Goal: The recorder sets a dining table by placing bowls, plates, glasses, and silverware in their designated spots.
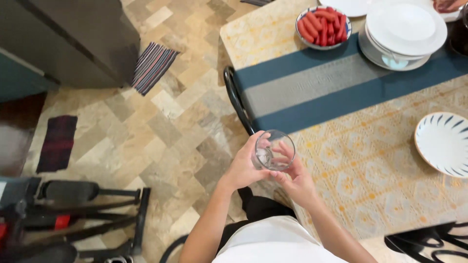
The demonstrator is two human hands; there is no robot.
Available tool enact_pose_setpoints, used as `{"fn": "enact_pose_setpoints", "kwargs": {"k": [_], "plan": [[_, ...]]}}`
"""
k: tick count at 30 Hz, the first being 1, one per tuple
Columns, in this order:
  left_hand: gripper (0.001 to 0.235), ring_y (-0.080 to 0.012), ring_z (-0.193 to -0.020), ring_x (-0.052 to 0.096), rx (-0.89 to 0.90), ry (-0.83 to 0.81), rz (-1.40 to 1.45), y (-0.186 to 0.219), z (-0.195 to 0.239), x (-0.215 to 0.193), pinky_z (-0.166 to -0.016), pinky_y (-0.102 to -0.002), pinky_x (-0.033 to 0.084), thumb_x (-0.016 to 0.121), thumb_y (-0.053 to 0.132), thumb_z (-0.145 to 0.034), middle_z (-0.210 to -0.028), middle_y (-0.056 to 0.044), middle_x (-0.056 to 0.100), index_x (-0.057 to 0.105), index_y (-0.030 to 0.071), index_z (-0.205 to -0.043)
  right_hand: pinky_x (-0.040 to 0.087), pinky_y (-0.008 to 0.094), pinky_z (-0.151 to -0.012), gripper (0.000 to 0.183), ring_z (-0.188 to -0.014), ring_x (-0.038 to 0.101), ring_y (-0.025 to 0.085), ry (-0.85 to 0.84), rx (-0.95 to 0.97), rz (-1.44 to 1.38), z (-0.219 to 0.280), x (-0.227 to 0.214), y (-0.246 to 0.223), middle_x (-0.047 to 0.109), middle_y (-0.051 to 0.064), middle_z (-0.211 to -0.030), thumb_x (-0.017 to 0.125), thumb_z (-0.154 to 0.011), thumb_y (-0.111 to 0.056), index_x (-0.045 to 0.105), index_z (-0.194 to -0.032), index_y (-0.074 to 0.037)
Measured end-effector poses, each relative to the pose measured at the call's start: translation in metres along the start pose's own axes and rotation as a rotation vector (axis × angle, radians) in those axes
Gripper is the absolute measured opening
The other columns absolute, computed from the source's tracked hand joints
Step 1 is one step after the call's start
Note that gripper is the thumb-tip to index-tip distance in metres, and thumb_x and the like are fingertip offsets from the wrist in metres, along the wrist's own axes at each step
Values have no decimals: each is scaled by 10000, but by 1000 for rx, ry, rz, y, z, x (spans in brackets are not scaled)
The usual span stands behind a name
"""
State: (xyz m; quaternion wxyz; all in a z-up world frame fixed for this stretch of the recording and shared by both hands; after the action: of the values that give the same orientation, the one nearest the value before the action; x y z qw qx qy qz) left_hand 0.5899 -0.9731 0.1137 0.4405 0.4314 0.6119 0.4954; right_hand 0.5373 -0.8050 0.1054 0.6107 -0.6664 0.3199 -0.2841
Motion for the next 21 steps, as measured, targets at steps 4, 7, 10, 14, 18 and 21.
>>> {"fn": "enact_pose_setpoints", "kwargs": {"k": [4,7,10,14,18,21], "plan": [[993,-343,-1245,629,-13,-34,22,12,-55,-58,-1055,-480,479,910,160,-589,-1282,-167,656,465,176,-1476,543,351,-960,859,-1172,632,211,6,-25,41,-75,23,-8,580,121,-1419,757,-848,-42,342,-1595,-132],[999,-369,-1247,621,-2,-27,72,3,-89,-104,-1065,-498,466,904,122,-600,-1272,-193,655,450,162,-1490,547,374,-975,853,-1195,654,246,8,-39,61,-124,48,-9,581,153,-1431,751,-844,-25,337,-1586,-101],[1002,-313,-1216,642,-22,-29,79,-15,-115,-159,-1062,-448,480,905,108,-578,-1260,-173,671,462,123,-1476,560,377,-941,854,-1139,656,226,35,-42,7,-169,91,-9,585,154,-1421,785,-839,-76,363,-1581,-87],[1055,-299,-1236,634,-62,-79,105,-44,-149,-237,-1062,-451,482,928,163,-547,-1283,-166,671,453,119,-1488,536,397,-992,816,-1163,652,215,61,3,27,-226,152,3,579,149,-1444,762,-871,-129,364,-1583,-97],[1031,-287,-1247,620,-101,-91,93,-46,-193,-321,-1077,-439,473,896,102,-573,-1289,-163,662,434,109,-1495,535,383,-995,807,-1179,654,185,105,37,19,-296,212,14,596,108,-1449,747,-877,-194,370,-1590,-150],[1050,-217,-1298,544,-95,-131,133,-71,-221,-370,-1082,-343,462,865,98,-592,-1479,-55,508,353,83,-1508,530,354,-1045,775,-1243,599,211,83,70,-91,-348,252,9,528,144,-1495,667,-859,17,333,-1554,-70]]}}
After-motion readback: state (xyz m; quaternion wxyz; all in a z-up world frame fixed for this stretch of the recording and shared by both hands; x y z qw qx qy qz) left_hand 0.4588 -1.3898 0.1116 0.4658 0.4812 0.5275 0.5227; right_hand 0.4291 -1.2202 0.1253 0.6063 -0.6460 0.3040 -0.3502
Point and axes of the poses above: each hand's wrist, its own z-axis away from the middle knuckle, its own x-axis out of the palm, y = z × x, the point moved 3 cm from there along -z, towards the middle knuckle
